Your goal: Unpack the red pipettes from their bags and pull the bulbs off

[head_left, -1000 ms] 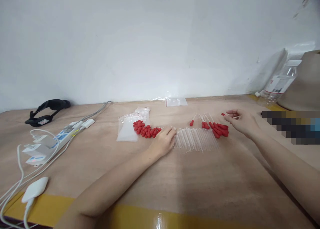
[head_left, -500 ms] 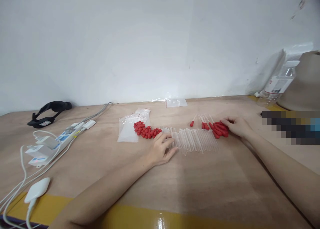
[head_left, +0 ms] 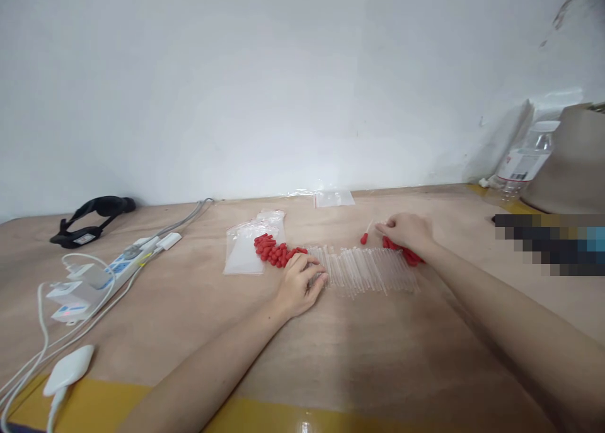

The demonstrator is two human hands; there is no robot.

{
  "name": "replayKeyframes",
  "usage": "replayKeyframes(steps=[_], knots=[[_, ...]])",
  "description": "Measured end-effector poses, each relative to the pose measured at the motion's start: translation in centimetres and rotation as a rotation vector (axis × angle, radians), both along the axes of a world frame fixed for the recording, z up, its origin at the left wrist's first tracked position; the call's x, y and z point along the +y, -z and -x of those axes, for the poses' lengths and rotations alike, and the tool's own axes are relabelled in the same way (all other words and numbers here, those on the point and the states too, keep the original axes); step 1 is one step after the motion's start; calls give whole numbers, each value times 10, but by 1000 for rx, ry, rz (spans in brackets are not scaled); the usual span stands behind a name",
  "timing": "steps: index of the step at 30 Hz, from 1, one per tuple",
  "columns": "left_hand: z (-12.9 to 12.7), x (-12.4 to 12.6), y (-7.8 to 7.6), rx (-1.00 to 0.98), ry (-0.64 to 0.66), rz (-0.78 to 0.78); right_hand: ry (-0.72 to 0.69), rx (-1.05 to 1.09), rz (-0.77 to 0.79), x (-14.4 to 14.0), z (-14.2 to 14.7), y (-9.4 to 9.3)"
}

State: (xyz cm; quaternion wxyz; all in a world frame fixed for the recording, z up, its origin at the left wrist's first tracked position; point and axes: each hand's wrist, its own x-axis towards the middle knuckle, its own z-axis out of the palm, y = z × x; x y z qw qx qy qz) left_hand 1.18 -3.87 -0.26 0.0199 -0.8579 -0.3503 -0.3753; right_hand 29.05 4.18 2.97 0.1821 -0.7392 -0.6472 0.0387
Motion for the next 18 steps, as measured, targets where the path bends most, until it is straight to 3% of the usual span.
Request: replayKeyframes(steps=[4, 9, 14, 18], knots=[[0, -1, 0, -2, -1, -8, 33, -107, 168, 13, 42, -5], [-1, -1, 0, 25, -9, -23, 46, -99, 302, 27, 55, -8], [0, -2, 0, 44, -29, -109, -117, -82, 176, 1, 53, -24], [1, -5, -5, 100, -38, -278, -526, 6, -180, -50, 48, -16]])
